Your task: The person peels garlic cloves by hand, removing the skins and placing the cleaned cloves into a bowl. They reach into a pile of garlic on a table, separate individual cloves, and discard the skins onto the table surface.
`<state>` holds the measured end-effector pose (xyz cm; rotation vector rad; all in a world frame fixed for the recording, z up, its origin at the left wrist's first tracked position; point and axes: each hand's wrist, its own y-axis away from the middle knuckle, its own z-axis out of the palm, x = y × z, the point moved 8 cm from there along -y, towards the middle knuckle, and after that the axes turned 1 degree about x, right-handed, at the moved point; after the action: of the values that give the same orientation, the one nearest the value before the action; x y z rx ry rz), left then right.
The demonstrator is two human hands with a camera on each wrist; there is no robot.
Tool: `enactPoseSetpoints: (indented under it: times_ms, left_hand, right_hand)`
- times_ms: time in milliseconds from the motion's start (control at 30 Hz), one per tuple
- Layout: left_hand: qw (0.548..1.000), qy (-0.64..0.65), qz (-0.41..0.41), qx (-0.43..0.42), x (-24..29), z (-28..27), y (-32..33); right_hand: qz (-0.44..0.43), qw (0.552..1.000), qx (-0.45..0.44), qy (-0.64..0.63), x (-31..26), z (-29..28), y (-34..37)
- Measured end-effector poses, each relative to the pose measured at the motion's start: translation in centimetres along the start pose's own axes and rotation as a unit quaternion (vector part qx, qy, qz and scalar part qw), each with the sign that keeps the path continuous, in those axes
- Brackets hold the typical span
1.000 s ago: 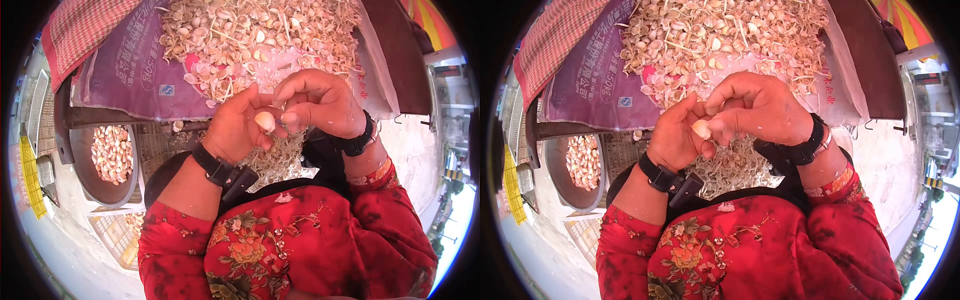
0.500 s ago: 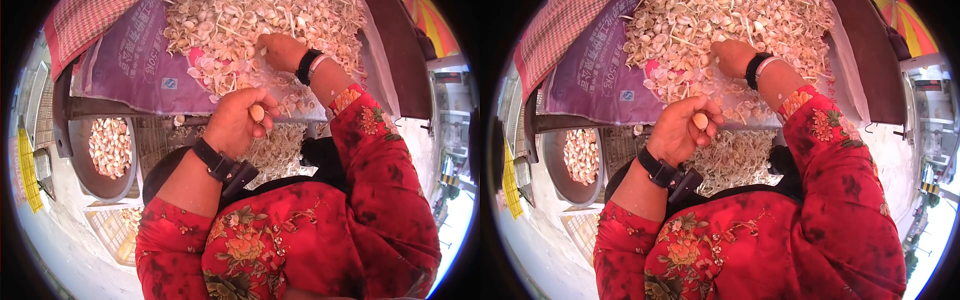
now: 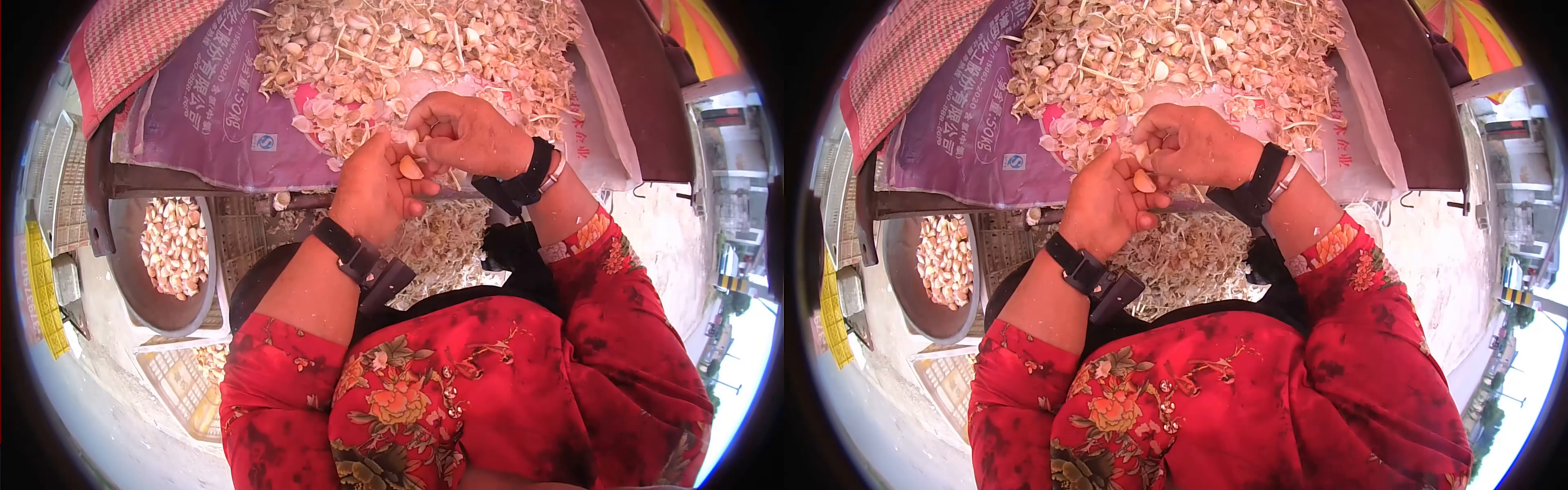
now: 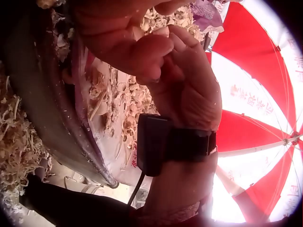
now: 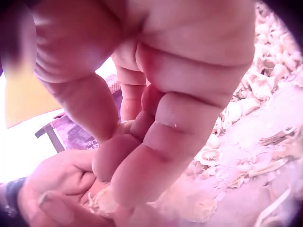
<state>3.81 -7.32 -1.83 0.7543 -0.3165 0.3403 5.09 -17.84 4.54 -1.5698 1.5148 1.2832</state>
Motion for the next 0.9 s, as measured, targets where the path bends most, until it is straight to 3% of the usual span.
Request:
enactPoseSetpoints:
  times_ms: [100,133,233,300,400,500,633,733,800,900]
  left_hand:
    - [0.999,0.021,0.004,-0.025,0.1,0.3,0.1]
    - [1.000,0.007,0.000,-0.010,0.0,0.1,0.0]
    - [1.000,0.000,0.001,-0.030,0.1,-0.5,-0.4]
    - [0.999,0.006,0.004,-0.042,0.2,-0.5,-0.4]
    - [1.000,0.015,0.012,-0.024,0.9,0.0,0.3]
    - [1.000,0.018,0.016,-0.015,1.1,0.1,0.5]
    - [0.999,0.000,0.028,-0.037,0.7,-1.1,-0.5]
    - [0.999,-0.013,0.040,-0.021,0.5,-1.7,-0.7]
    - [0.999,-0.001,0.042,0.011,0.5,-1.9,-0.4]
    - [0.998,0.037,0.042,0.026,0.9,-1.0,0.1]
  right_hand:
    - [-0.062,0.997,-0.007,-0.040,-1.9,1.2,0.8]
    - [-0.013,1.000,0.007,-0.021,-1.4,0.4,0.3]
    - [-0.048,0.970,0.143,0.192,-0.2,-4.4,-2.4]
    - [-0.118,0.899,0.178,0.383,1.5,-6.6,-4.8]
    - [-0.058,0.848,0.154,0.504,4.1,-7.7,-7.7]
    - [0.018,0.826,0.099,0.554,4.8,-7.1,-8.8]
    - [0.042,0.865,0.129,0.484,4.7,-7.2,-8.2]
    - [0.020,0.943,0.165,0.289,4.5,-6.7,-6.1]
    - [0.005,0.990,0.121,0.069,1.6,-3.7,-3.3]
    - [-0.076,0.995,0.033,0.050,-2.4,-0.5,-0.9]
